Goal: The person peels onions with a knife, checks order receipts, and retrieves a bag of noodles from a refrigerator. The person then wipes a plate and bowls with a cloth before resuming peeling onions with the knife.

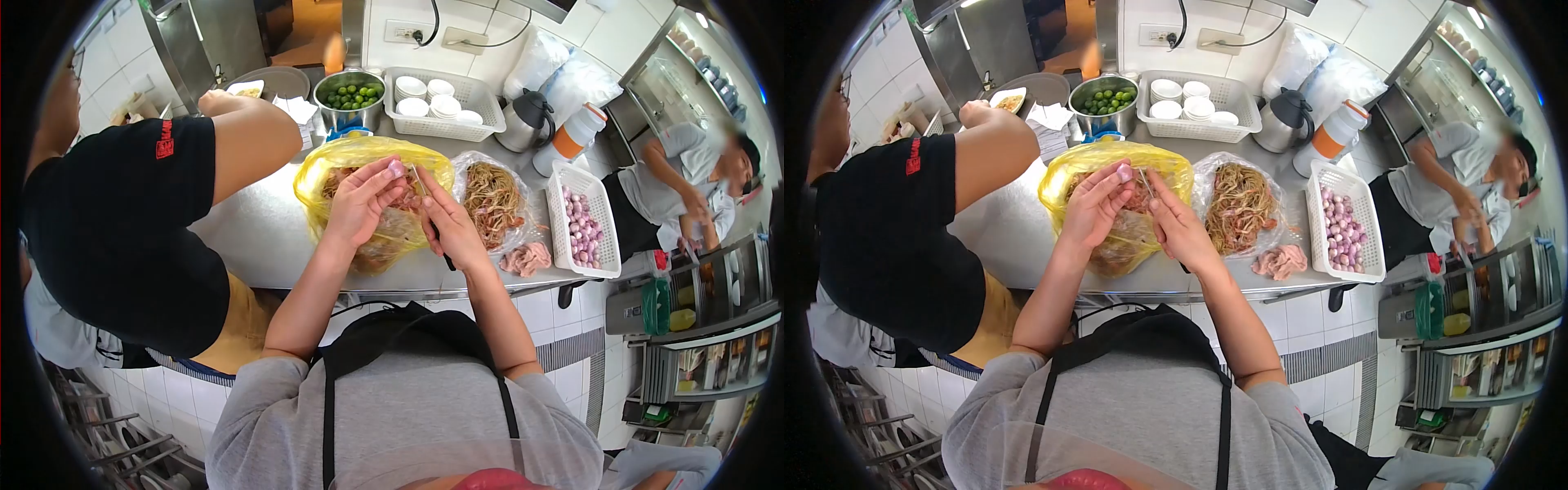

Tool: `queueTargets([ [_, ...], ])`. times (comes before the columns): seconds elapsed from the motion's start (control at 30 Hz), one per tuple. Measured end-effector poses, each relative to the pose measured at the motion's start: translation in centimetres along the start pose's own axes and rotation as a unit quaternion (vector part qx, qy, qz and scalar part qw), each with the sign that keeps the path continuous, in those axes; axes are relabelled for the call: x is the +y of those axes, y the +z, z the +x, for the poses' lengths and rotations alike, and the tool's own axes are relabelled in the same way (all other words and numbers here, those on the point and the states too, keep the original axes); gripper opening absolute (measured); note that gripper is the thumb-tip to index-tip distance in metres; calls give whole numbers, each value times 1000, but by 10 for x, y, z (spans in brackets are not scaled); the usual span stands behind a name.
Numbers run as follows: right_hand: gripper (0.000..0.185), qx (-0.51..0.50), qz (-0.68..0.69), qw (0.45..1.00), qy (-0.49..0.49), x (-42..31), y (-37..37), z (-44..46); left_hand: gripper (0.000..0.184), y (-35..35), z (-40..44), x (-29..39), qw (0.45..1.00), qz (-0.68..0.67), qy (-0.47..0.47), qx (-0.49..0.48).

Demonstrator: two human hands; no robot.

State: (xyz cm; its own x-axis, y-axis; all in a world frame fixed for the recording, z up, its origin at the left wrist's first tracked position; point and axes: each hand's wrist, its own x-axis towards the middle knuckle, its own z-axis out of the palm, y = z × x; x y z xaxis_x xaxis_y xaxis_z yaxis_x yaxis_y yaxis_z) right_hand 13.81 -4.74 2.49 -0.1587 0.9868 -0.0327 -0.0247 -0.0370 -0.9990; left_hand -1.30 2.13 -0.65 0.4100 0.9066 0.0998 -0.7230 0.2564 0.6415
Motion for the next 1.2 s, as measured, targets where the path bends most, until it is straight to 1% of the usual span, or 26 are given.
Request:
queueTargets([
  [0.1,47,-27,-13,998,-51,-2,0,-3,26,-1,0,-1,1000,-11,-1,3],
  [0.2,48,-18,-50,997,-64,-5,5,-4,24,-1,0,-2,1000,-6,-18,2],
  [0.3,47,-13,-57,996,-74,0,6,-2,22,4,-1,-2,1000,-8,-19,-8],
  [0.37,45,-7,-87,993,-84,1,5,-2,21,6,-2,-3,1000,3,-7,-12],
  [0.53,42,30,-164,975,-149,7,7,-1,20,6,-4,-3,999,42,25,-20],
  [0.63,41,37,-128,983,-130,7,8,-3,20,9,-6,-2,998,56,30,-14],
  [0.7,40,22,-49,995,-84,5,10,-5,21,9,-7,-2,998,57,31,-13],
  [0.8,39,13,5,999,-51,-3,10,-9,24,10,-9,1,999,46,21,-21],
  [1.0,39,30,17,998,-53,3,-1,-1,24,7,-12,5,998,56,16,-23],
  [1.1,41,37,-7,998,-52,-2,-6,1,24,4,-14,7,997,65,34,-11],
  [1.17,42,30,-49,994,-88,6,3,0,23,1,-14,8,997,67,37,-3],
  [1.2,42,12,-61,994,-90,7,4,0,23,0,-13,8,997,68,38,1],
])
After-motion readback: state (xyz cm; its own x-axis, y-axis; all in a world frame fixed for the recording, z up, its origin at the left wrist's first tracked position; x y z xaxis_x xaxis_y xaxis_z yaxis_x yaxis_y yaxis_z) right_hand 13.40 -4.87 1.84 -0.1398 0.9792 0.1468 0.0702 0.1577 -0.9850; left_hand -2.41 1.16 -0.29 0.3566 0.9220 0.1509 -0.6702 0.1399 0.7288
